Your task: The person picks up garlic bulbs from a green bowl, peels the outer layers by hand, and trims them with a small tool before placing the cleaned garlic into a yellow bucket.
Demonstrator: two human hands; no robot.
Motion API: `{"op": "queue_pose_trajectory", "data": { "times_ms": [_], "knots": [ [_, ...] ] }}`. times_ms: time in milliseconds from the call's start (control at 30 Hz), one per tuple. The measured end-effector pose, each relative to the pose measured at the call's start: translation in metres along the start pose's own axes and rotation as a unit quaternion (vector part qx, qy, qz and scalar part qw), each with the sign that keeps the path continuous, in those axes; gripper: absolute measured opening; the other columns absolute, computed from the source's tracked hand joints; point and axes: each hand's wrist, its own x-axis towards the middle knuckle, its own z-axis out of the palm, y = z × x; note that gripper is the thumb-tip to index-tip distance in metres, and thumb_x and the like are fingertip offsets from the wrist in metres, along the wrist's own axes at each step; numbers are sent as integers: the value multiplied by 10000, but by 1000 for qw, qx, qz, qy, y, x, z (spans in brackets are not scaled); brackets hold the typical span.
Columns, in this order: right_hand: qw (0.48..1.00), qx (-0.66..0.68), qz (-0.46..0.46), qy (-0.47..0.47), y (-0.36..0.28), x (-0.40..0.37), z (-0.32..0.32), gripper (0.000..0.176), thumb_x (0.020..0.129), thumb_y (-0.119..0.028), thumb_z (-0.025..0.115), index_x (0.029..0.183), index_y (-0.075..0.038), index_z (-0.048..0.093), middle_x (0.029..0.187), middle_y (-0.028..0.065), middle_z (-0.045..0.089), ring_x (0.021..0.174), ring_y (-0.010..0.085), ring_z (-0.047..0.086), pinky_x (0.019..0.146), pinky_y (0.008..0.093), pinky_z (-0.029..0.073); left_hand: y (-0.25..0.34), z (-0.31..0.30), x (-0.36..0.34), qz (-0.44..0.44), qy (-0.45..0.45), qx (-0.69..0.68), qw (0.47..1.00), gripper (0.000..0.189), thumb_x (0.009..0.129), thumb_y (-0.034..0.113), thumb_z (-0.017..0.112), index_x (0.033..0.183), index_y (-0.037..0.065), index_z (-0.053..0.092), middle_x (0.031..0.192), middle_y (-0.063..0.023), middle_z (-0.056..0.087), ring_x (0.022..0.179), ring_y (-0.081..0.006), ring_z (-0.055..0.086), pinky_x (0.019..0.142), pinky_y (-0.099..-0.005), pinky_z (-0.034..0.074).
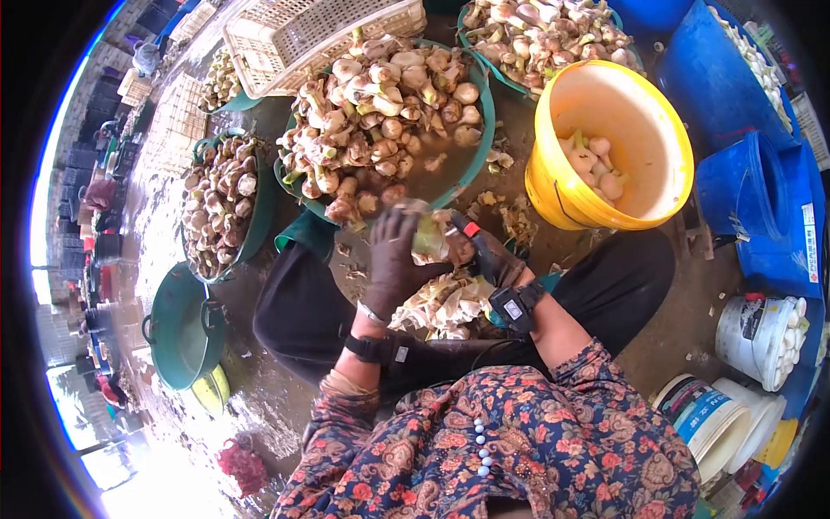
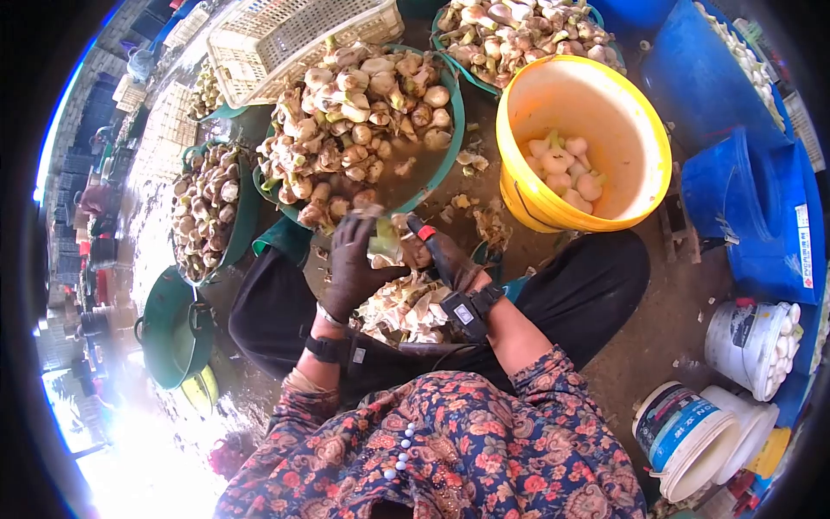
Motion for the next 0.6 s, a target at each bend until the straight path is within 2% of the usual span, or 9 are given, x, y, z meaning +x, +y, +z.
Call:
{"op": "queue_pose_trajectory", "data": {
  "times_ms": [67,133,200,300,367,433,533,567,600],
  "knots": [
    [993,-115,-11,-29,6,-1,-5,257,967,-260,410,950,-58,568,778,-34,538,676,81,504,571,231,430,-17,12,-4,104,-78,-94,987,612,617,211,780,1179,110,560,1207,-144,520,1139,-327,470,917,-409,403],
    [984,-173,-20,-40,18,4,-32,237,970,-214,411,899,-57,574,750,-42,524,650,77,487,552,228,423,-17,20,-8,84,-58,-145,984,500,635,162,757,1106,103,601,1110,-134,574,1033,-315,536,848,-386,442],
    [946,-208,-58,-244,33,15,-64,257,978,-250,387,919,-57,545,800,-14,508,747,74,451,676,239,425,-19,33,-15,62,-41,-197,978,391,653,114,733,1033,95,643,1012,-124,628,927,-304,601,778,-363,481],
    [929,-357,-22,-94,7,2,-14,233,956,-196,432,975,-17,580,795,-26,573,685,89,522,573,264,441,-21,53,-24,-9,90,-223,971,252,726,69,687,975,69,648,834,-106,665,703,-245,641,637,-303,496],
    [969,-241,-19,-55,8,-4,4,248,947,-208,453,1057,-15,565,856,-14,587,734,88,534,604,259,445,-18,49,-25,-90,57,-290,951,200,768,84,667,964,51,648,821,-82,662,699,-185,624,637,-286,489],
    [992,-122,-18,-11,-3,-10,13,297,938,-220,474,1138,-14,550,916,-2,602,784,86,546,634,255,450,-26,60,-25,-217,34,-466,857,154,858,135,619,926,0,646,778,-33,642,709,-60,557,646,-244,468],
    [968,-197,153,-20,-26,-16,21,432,918,-262,514,1260,-2,467,1057,23,582,910,92,542,757,243,446,-21,19,-13,-327,-80,-572,748,156,863,131,617,933,-7,639,817,-62,646,739,-97,580,671,-246,465],
    [979,-172,102,-51,-26,-16,25,439,914,-271,519,1256,-1,468,1088,30,569,953,93,531,804,241,433,-35,15,-13,-185,-143,-529,816,189,860,103,614,993,-31,613,894,-87,646,795,-135,597,715,-259,471],
    [985,-146,50,-82,-27,-15,29,445,910,-280,524,1252,-1,469,1119,38,555,996,95,519,851,240,419,-38,18,-18,-185,-142,-529,816,189,860,103,614,993,-31,613,894,-87,646,795,-135,597,715,-259,471]
  ]
}}
